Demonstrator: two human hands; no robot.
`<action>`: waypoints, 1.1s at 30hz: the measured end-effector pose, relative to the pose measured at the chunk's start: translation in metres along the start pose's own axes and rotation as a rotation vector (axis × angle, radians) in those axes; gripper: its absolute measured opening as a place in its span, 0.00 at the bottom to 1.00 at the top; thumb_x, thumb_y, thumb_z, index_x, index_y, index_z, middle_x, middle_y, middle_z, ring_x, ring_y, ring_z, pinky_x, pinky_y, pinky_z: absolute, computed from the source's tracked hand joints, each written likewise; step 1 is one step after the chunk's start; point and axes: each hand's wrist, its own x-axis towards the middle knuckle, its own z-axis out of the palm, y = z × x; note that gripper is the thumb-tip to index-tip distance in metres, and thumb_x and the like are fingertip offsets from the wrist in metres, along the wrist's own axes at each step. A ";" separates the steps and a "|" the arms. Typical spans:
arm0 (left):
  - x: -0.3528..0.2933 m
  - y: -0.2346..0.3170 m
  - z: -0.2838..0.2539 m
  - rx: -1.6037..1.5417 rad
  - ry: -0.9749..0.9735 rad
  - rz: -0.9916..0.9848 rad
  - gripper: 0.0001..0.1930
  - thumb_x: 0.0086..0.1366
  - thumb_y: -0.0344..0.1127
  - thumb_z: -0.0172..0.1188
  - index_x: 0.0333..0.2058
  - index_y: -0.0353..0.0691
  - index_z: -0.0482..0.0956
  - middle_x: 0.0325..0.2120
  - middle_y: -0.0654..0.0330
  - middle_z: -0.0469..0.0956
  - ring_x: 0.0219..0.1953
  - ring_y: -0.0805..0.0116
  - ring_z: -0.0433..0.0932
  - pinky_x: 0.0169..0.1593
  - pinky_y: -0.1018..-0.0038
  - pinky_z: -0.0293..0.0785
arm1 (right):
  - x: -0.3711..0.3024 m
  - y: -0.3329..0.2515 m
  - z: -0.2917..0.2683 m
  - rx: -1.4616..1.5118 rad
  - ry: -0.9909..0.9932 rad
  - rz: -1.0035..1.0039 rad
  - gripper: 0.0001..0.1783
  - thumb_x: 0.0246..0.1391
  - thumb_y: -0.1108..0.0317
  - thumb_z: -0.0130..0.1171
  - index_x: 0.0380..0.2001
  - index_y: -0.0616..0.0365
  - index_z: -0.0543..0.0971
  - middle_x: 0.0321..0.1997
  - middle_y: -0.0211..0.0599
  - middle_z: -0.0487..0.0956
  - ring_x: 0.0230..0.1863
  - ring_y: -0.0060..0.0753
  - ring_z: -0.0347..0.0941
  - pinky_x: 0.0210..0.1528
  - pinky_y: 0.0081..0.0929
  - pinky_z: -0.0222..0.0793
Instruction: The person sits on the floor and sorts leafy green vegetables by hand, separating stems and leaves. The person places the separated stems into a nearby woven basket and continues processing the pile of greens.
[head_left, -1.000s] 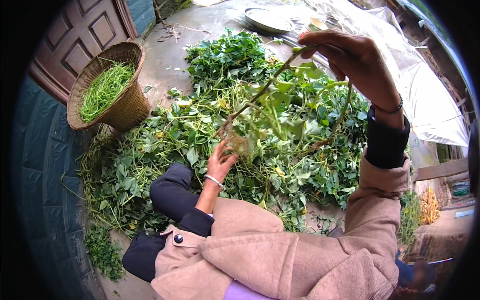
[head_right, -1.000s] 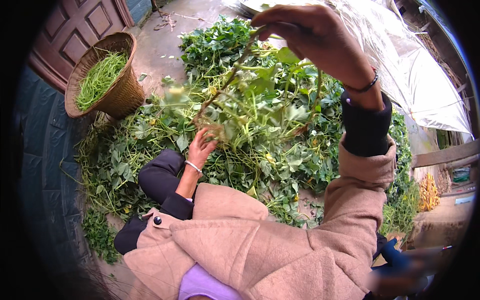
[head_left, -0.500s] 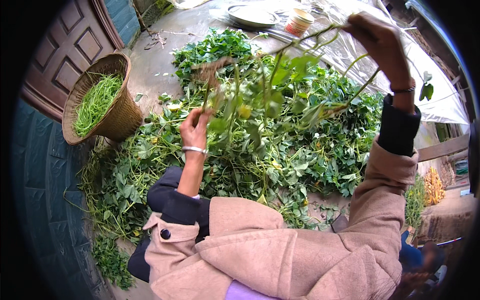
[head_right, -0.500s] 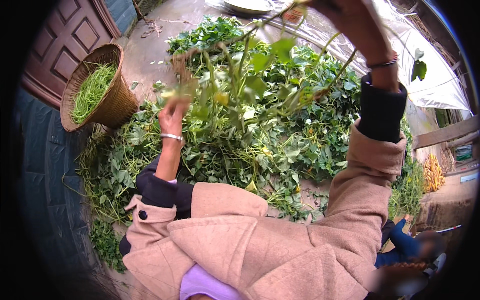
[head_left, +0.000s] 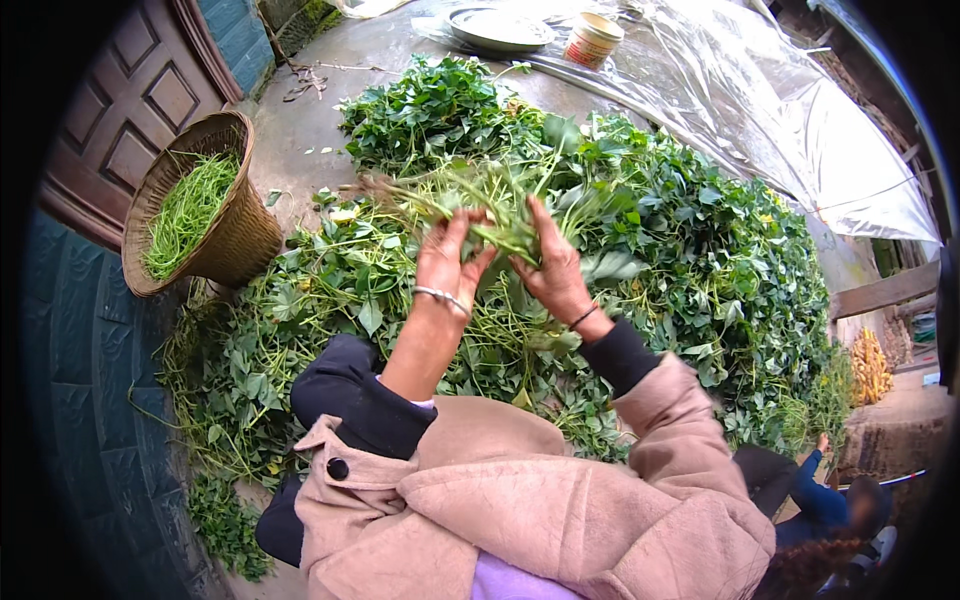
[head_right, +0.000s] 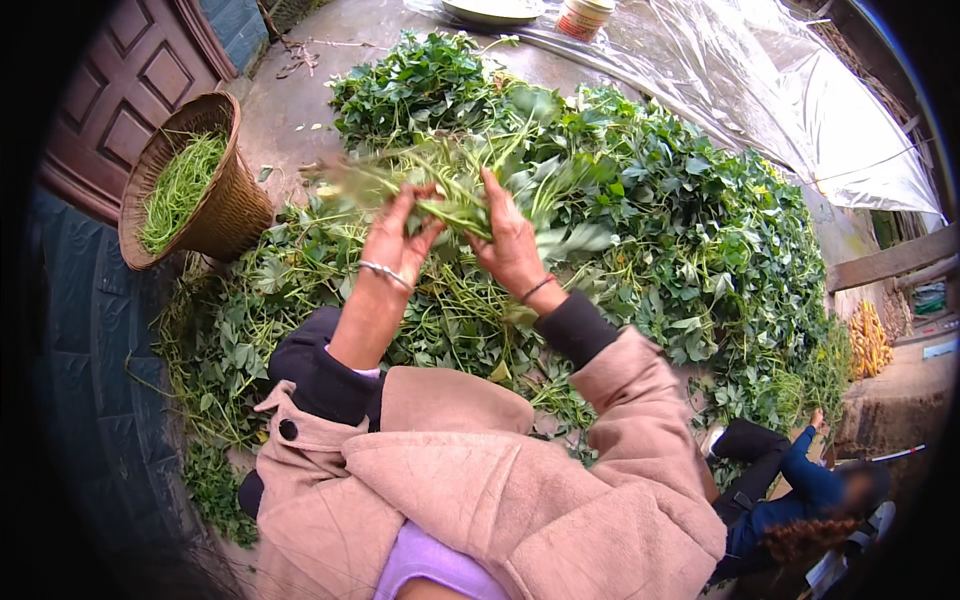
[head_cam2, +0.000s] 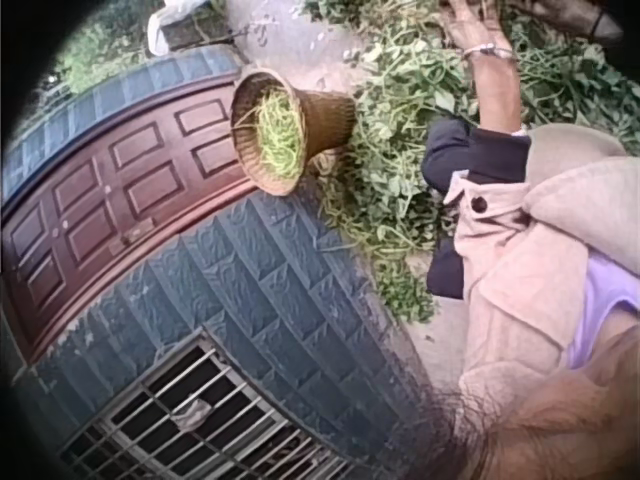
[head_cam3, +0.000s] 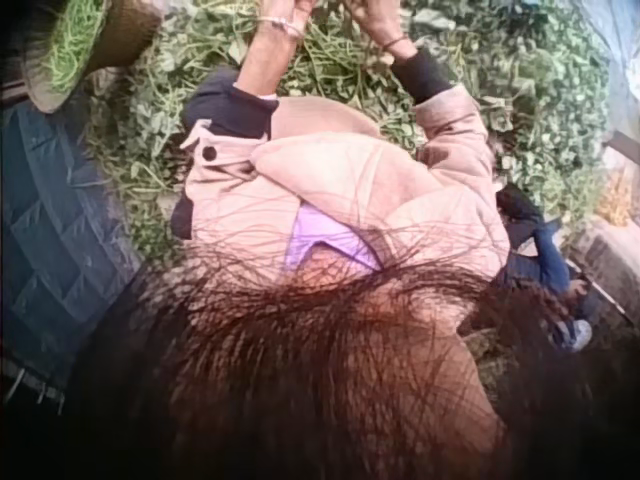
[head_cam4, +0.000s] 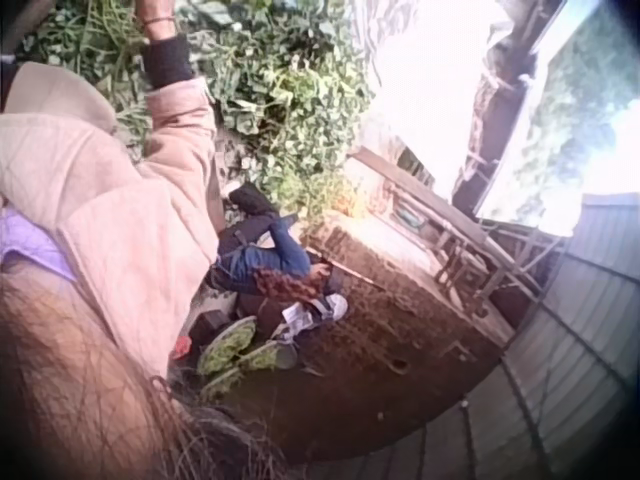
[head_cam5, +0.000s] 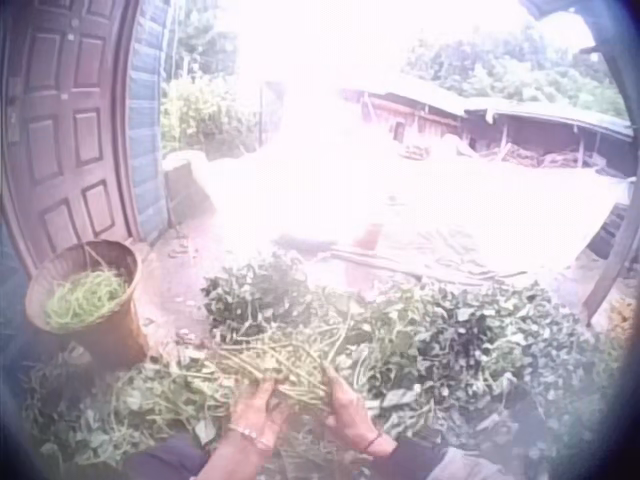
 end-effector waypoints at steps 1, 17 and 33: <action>-0.001 -0.007 -0.011 0.085 0.035 0.003 0.07 0.67 0.34 0.55 0.37 0.37 0.75 0.37 0.55 0.79 0.42 0.64 0.80 0.42 0.70 0.85 | -0.010 0.014 0.019 0.080 0.011 0.076 0.45 0.43 0.73 0.68 0.65 0.51 0.59 0.46 0.51 0.77 0.42 0.44 0.78 0.42 0.35 0.77; -0.035 -0.065 -0.250 0.170 0.347 -0.287 0.13 0.68 0.35 0.54 0.48 0.35 0.73 0.38 0.54 0.79 0.38 0.63 0.81 0.43 0.71 0.81 | 0.053 0.143 -0.136 -0.706 0.664 0.368 0.23 0.51 0.69 0.63 0.52 0.53 0.74 0.40 0.41 0.82 0.32 0.39 0.79 0.31 0.34 0.75; -0.028 -0.049 -0.235 0.245 0.418 -0.327 0.16 0.68 0.36 0.56 0.51 0.36 0.71 0.45 0.53 0.78 0.48 0.63 0.78 0.52 0.71 0.74 | -0.049 0.189 0.331 -0.546 -0.542 1.006 0.77 0.26 0.35 0.74 0.70 0.52 0.35 0.72 0.61 0.42 0.72 0.60 0.40 0.62 0.74 0.42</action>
